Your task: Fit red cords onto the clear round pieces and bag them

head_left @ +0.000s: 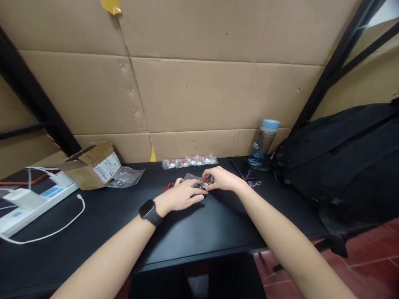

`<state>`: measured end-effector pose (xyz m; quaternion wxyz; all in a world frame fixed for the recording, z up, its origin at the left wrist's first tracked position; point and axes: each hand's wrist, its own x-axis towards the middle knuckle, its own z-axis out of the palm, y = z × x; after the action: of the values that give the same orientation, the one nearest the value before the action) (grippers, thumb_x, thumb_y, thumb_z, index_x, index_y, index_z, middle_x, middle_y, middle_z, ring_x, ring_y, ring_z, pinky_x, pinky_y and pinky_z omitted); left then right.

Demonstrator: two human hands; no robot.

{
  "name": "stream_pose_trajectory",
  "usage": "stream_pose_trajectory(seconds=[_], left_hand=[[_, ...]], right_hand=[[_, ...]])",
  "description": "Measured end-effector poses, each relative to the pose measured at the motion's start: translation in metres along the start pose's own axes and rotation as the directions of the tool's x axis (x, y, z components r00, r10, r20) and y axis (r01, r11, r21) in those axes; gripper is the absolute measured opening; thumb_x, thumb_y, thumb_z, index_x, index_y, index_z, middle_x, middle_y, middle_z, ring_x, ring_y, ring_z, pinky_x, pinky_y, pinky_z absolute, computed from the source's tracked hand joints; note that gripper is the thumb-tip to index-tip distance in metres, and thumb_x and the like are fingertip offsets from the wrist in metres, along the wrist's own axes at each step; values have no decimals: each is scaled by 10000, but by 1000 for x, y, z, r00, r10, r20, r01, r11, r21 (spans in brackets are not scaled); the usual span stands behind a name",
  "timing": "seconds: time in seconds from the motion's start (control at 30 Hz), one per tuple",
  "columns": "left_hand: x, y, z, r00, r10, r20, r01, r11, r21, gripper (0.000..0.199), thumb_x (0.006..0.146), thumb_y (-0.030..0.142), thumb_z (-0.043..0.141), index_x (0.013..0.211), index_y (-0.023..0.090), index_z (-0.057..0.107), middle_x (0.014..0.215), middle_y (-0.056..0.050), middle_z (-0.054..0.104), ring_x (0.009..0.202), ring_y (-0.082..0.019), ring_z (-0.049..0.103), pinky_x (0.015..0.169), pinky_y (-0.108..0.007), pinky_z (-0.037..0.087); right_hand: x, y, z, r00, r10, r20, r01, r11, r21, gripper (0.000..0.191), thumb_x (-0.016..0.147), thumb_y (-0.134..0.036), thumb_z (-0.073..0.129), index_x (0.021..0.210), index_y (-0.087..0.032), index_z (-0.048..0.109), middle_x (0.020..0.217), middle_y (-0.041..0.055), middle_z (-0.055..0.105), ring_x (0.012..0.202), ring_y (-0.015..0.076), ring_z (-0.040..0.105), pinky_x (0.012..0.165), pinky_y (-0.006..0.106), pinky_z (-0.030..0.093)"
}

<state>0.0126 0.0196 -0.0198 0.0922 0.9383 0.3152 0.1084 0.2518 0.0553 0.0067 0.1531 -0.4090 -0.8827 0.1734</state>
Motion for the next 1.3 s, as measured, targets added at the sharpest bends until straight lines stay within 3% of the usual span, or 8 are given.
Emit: stream_pose_trajectory(seconds=[0.23, 0.33, 0.47, 0.73, 0.9, 1.07, 1.2, 1.3], left_hand=[[-1, -3, 0, 1000, 3, 10, -3, 1000, -24, 405, 1044, 526, 362, 1350, 457, 619, 1586, -16, 437, 1435, -294, 410, 1091, -453, 261], [-1, -2, -2, 1000, 3, 19, -2, 1000, -24, 406, 1043, 528, 362, 1349, 456, 620, 1591, -18, 430, 1460, -296, 377, 1098, -460, 256], [0, -1, -4, 1000, 1, 26, 0, 1000, -29, 404, 1042, 529, 367, 1325, 444, 642, 1602, -15, 416, 1467, -292, 369, 1103, -462, 252], [-1, -1, -11, 1000, 4, 30, -2, 997, -74, 416, 1046, 515, 353, 1197, 414, 726, 1561, 9, 478, 1468, -277, 365, 1107, -459, 246], [0, -2, -15, 999, -19, 42, 23, 993, -116, 456, 1047, 508, 350, 1045, 360, 781, 1522, 15, 526, 1432, -264, 418, 1097, -443, 252], [0, -9, -18, 995, -18, -94, 13, 998, -58, 405, 1034, 418, 397, 913, 275, 757, 1365, -21, 645, 1300, -238, 534, 1049, -409, 291], [0, -16, -16, 947, -163, -275, 180, 983, 38, 180, 892, 223, 526, 1016, 248, 653, 1142, -49, 707, 1103, -239, 609, 964, -392, 354], [1, -19, -9, 918, -239, -318, 285, 953, 107, 473, 763, 85, 516, 1196, 268, 573, 1214, -71, 683, 1163, -277, 578, 966, -421, 350]], right_hand=[[1, 11, 1, 998, -23, 59, 9, 973, 229, 327, 732, -86, 716, 1046, -174, 702, 937, 33, 743, 727, 135, 690, 665, 221, 499], [5, 15, 5, 999, -6, -47, 10, 996, 90, 356, 678, -155, 828, 1013, -187, 713, 922, 20, 712, 684, 123, 645, 647, 228, 459], [10, 17, 12, 977, 22, -213, -46, 993, -107, 455, 637, -316, 907, 1038, -237, 705, 954, 15, 680, 807, 160, 628, 688, 246, 418], [18, 3, 40, 955, 32, -296, -92, 978, -190, 382, 791, -356, 776, 1132, -271, 626, 1149, 34, 658, 981, 200, 633, 714, 272, 426], [31, 3, 55, 906, 84, -414, -194, 953, -232, 293, 876, -329, 680, 1132, -213, 596, 1127, 103, 658, 1043, 249, 608, 824, 331, 452], [28, 18, 40, 958, -21, -284, 12, 999, -34, 458, 801, -419, 777, 1141, -183, 582, 1014, 72, 664, 891, 207, 610, 789, 310, 476], [19, 31, 18, 962, -106, -253, 124, 991, 56, 159, 974, -242, 517, 1070, -177, 626, 995, 72, 679, 887, 186, 614, 843, 324, 473], [16, 37, 10, 964, -140, -227, 141, 990, -11, 220, 856, -90, 589, 1051, -176, 640, 1012, 69, 670, 914, 191, 606, 862, 322, 465]])
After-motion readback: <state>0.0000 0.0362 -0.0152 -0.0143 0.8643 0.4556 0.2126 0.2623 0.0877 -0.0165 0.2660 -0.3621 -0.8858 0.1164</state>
